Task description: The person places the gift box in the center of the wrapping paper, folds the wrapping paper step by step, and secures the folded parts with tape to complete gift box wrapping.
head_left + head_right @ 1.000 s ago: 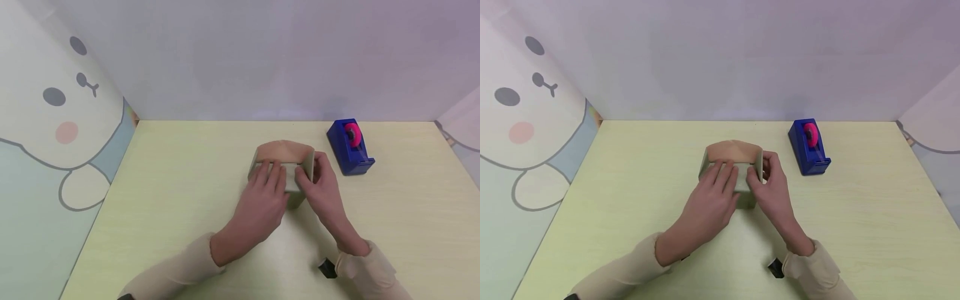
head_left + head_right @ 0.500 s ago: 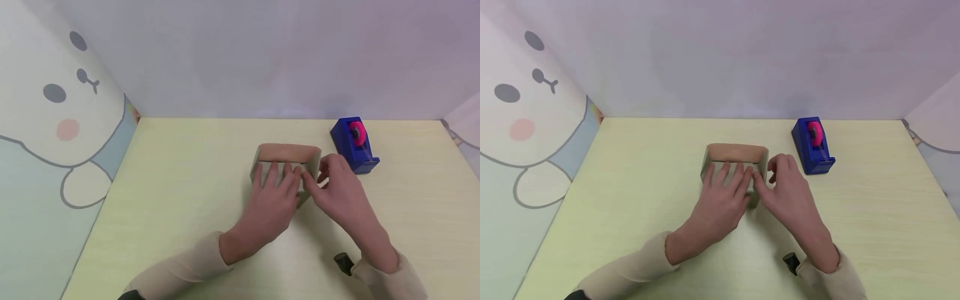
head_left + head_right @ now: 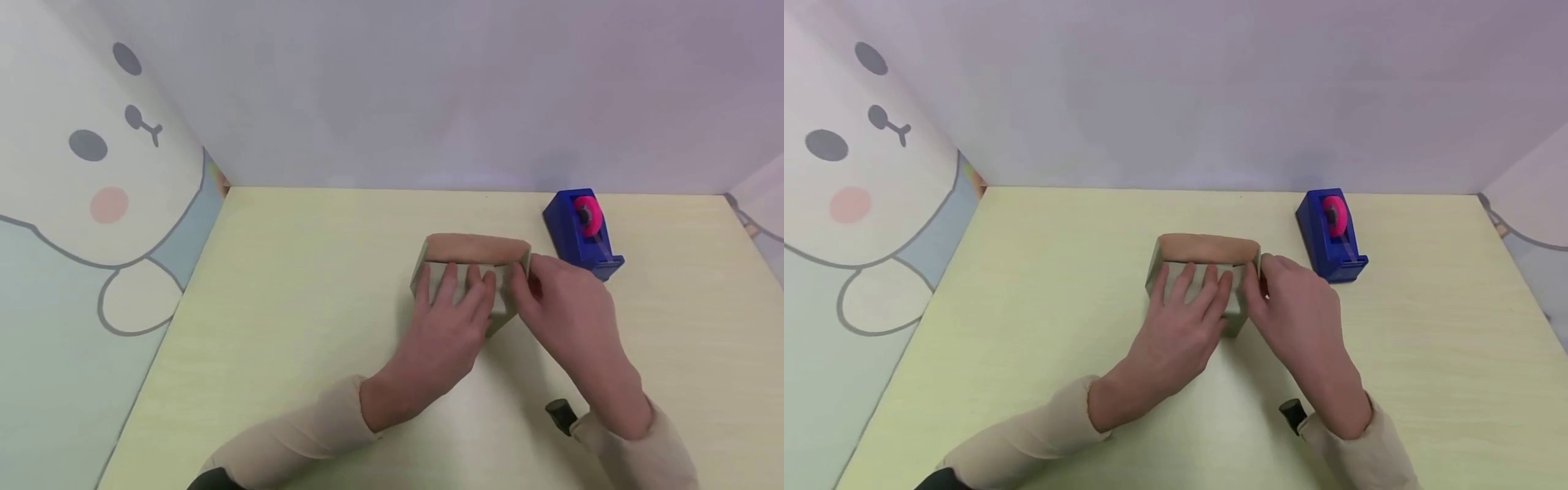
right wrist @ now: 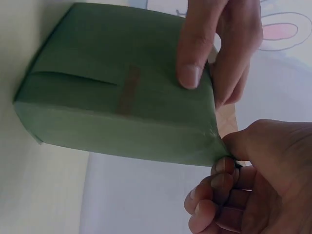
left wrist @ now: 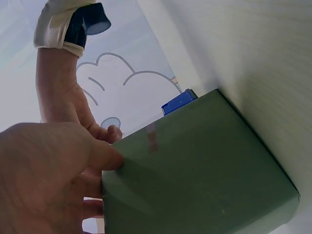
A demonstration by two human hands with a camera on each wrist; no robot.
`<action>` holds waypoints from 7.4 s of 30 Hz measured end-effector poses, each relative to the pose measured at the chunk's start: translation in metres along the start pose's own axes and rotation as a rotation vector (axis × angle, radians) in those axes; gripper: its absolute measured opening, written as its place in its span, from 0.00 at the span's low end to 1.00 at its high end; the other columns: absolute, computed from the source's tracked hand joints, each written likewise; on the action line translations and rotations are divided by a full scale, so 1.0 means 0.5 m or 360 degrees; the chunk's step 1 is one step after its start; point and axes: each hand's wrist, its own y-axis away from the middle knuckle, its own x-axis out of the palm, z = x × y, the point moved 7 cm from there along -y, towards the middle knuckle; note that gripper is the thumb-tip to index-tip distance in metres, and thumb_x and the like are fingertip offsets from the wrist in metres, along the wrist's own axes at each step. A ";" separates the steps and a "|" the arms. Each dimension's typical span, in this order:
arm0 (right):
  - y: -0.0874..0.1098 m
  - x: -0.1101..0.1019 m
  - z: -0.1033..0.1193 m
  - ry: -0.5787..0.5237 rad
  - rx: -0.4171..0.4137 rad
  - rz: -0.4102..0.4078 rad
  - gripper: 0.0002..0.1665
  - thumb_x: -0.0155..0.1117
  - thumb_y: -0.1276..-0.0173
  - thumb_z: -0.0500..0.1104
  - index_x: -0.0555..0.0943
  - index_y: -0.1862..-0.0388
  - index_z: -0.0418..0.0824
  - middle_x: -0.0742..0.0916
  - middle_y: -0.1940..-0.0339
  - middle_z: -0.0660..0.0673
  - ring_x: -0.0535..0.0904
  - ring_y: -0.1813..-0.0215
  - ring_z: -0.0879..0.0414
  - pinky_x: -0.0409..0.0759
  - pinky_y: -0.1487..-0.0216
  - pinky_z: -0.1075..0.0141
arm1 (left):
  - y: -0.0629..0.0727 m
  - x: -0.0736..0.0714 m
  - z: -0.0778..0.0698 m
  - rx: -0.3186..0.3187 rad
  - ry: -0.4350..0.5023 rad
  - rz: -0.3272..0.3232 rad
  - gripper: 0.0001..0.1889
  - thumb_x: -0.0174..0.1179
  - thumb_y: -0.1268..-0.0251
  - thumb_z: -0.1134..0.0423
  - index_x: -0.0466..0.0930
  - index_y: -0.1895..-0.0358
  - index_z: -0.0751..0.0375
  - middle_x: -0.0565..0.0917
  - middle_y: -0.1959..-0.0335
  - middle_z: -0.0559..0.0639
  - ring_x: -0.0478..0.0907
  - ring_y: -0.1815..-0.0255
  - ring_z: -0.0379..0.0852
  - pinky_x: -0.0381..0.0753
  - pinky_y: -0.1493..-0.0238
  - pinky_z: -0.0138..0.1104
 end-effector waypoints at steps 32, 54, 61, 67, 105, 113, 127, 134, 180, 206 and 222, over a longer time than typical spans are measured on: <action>-0.032 -0.028 0.009 -0.0127 -0.0085 0.0003 0.19 0.63 0.26 0.38 0.73 0.79 0.44 0.72 0.85 0.50 0.63 0.83 0.59 0.60 0.81 0.67 | -0.003 0.006 0.000 -0.0010 0.0026 0.0096 0.25 0.55 0.27 0.57 0.75 0.29 0.55 0.81 0.35 0.50 0.77 0.31 0.58 0.76 0.30 0.56; 0.015 0.094 -0.060 -0.0946 0.0605 0.0732 0.41 0.61 0.22 0.58 0.55 0.30 0.34 0.78 0.35 0.29 0.85 0.66 0.48 0.84 0.73 0.56 | -0.009 -0.080 0.071 -0.0027 0.0546 -0.0225 0.06 0.61 0.32 0.64 0.87 0.60 0.60 0.90 0.59 0.50 0.87 0.54 0.47 0.85 0.47 0.33; 0.022 0.106 -0.064 -0.1012 0.0676 0.0782 0.42 0.61 0.22 0.59 0.55 0.29 0.35 0.77 0.32 0.30 0.86 0.51 0.44 0.86 0.71 0.52 | 0.053 -0.089 0.150 -0.0409 0.0643 -0.0246 0.17 0.65 0.33 0.58 0.72 0.81 0.53 0.70 0.86 0.41 0.60 0.85 0.39 0.55 0.83 0.27; 0.021 0.102 -0.064 -0.1024 0.0678 0.0777 0.42 0.61 0.22 0.59 0.55 0.29 0.35 0.77 0.32 0.29 0.85 0.46 0.41 0.87 0.71 0.52 | 0.061 -0.021 0.164 -0.0590 0.0702 0.0234 0.24 0.64 0.29 0.50 0.69 0.84 0.50 0.65 0.89 0.38 0.55 0.87 0.35 0.50 0.85 0.26; 0.019 0.104 -0.063 -0.1005 0.0654 0.0829 0.40 0.64 0.23 0.57 0.56 0.32 0.34 0.79 0.37 0.30 0.83 0.66 0.46 0.86 0.69 0.52 | -0.018 -0.099 0.102 -0.0009 0.0344 -0.0239 0.10 0.60 0.26 0.60 0.85 0.67 0.59 0.85 0.71 0.48 0.80 0.70 0.46 0.79 0.68 0.33; 0.017 0.099 -0.063 -0.0968 0.0673 0.0724 0.42 0.66 0.25 0.57 0.56 0.30 0.35 0.81 0.43 0.33 0.82 0.71 0.48 0.85 0.72 0.56 | 0.026 -0.060 0.011 0.0196 0.0089 -0.0103 0.16 0.54 0.28 0.63 0.85 0.47 0.68 0.88 0.49 0.57 0.84 0.45 0.52 0.84 0.39 0.37; 0.081 0.049 -0.028 -0.0922 0.0228 0.0145 0.32 0.73 0.31 0.35 0.63 0.38 0.34 0.77 0.53 0.45 0.79 0.59 0.64 0.83 0.64 0.75 | 0.034 -0.045 0.024 0.0168 0.0162 -0.0055 0.16 0.59 0.28 0.64 0.86 0.42 0.65 0.89 0.44 0.56 0.86 0.41 0.51 0.84 0.36 0.38; 0.128 0.039 -0.015 -0.0880 -0.0108 0.0006 0.40 0.71 0.40 0.21 0.71 0.30 0.35 0.77 0.36 0.44 0.78 0.50 0.65 0.81 0.52 0.81 | 0.031 -0.044 0.027 0.0188 0.0131 -0.0119 0.16 0.57 0.31 0.64 0.85 0.45 0.65 0.89 0.46 0.55 0.86 0.44 0.50 0.85 0.38 0.37; 0.112 0.029 -0.022 -0.0194 -0.0286 -0.0174 0.44 0.52 0.42 0.20 0.77 0.26 0.43 0.85 0.31 0.45 0.81 0.49 0.51 0.78 0.68 0.63 | 0.007 -0.036 0.012 0.0221 -0.0033 -0.0223 0.19 0.56 0.34 0.66 0.88 0.42 0.56 0.83 0.63 0.49 0.81 0.60 0.46 0.79 0.54 0.32; 0.064 0.060 -0.060 -0.0684 0.0502 0.0528 0.19 0.47 0.15 0.52 0.75 0.68 0.46 0.73 0.78 0.48 0.70 0.75 0.55 0.68 0.75 0.64 | 0.005 -0.028 0.000 0.0199 -0.0103 -0.0158 0.20 0.57 0.28 0.64 0.85 0.36 0.52 0.84 0.57 0.50 0.84 0.53 0.46 0.81 0.47 0.35; 0.008 0.081 -0.075 -0.0704 0.0463 0.0455 0.21 0.48 0.16 0.54 0.76 0.68 0.45 0.76 0.75 0.46 0.72 0.72 0.53 0.70 0.73 0.63 | 0.007 -0.026 0.001 0.0195 -0.0044 -0.0052 0.23 0.55 0.29 0.64 0.81 0.33 0.53 0.81 0.52 0.50 0.80 0.54 0.48 0.79 0.47 0.35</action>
